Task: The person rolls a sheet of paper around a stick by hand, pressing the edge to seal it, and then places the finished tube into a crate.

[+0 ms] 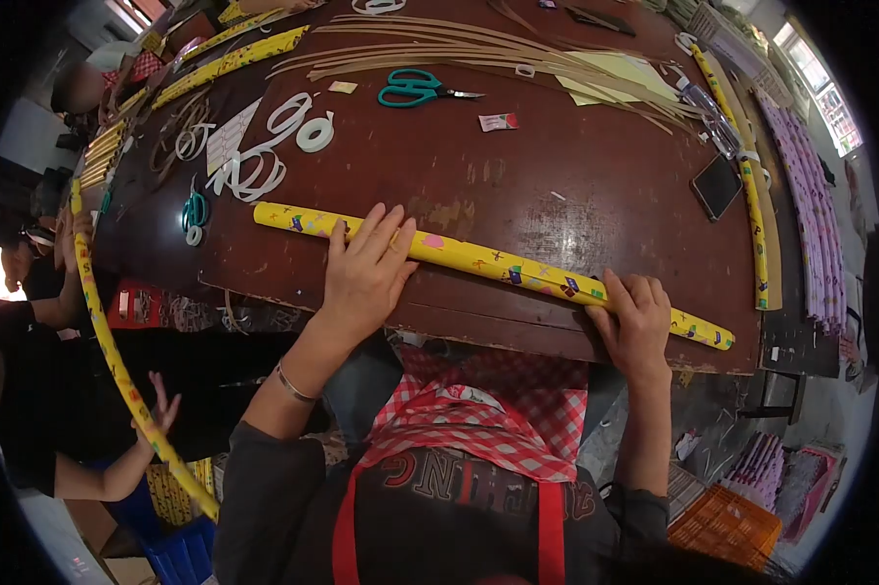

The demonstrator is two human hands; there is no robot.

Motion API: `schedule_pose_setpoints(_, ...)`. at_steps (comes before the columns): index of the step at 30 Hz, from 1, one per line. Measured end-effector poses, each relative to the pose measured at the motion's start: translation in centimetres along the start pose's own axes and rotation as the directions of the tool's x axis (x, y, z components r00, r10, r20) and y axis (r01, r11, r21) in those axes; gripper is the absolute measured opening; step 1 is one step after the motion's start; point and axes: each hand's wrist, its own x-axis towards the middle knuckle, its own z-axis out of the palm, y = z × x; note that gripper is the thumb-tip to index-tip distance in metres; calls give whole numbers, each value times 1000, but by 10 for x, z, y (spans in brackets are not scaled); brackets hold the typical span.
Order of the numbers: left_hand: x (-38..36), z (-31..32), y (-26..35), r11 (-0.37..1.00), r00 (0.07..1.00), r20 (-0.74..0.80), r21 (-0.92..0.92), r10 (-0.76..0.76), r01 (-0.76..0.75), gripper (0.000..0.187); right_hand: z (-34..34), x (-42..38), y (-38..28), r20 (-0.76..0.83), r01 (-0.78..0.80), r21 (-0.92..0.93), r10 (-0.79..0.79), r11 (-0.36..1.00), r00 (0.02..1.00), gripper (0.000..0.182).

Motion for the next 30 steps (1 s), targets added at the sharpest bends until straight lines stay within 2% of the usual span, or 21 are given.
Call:
schedule_pose_setpoints(3, 0, -3, 17, 996, 998, 56, -78, 34, -29, 63, 2, 0, -1, -14, 5, -17, -5, 1000, 1000, 49)
schedule_pose_setpoints(6, 0, 0, 36, 985, 997, 45, -165, 66, -58, 66, 3, 0, 0, -9, 5, -29, -5, 1000, 1000, 49)
schedule_pose_setpoints(11, -5, 0, 41, 982, 997, 57, -181, 61, -50, 73, 1, 1, -1, -7, 10, -20, -10, 1000, 1000, 49)
schedule_pose_setpoints(14, -10, -4, 35, 985, 998, 53, -172, -13, 22, 78, 1, 1, -2, -19, 5, -22, -5, 1000, 1000, 47)
schedule_pose_setpoints(17, -18, -4, 21, 991, 990, 71, -36, -124, 127, 85, 0, 1, -2, -6, 4, -20, -4, 1000, 1000, 47)
schedule_pose_setpoints(21, -24, -7, -2, 970, 967, 71, 5, -244, 244, 85, 0, 1, -2, 2, -3, -8, 3, 1000, 1000, 47)
schedule_pose_setpoints(27, -43, -9, -59, 908, 906, 72, 93, -416, 410, 76, 1, 0, -1, -13, -5, -15, 5, 1000, 1000, 48)
schedule_pose_setpoints(30, -49, -18, -86, 845, 851, 128, 264, -509, 465, 71, 1, 1, -2, -28, -3, -17, 3, 1000, 1000, 47)
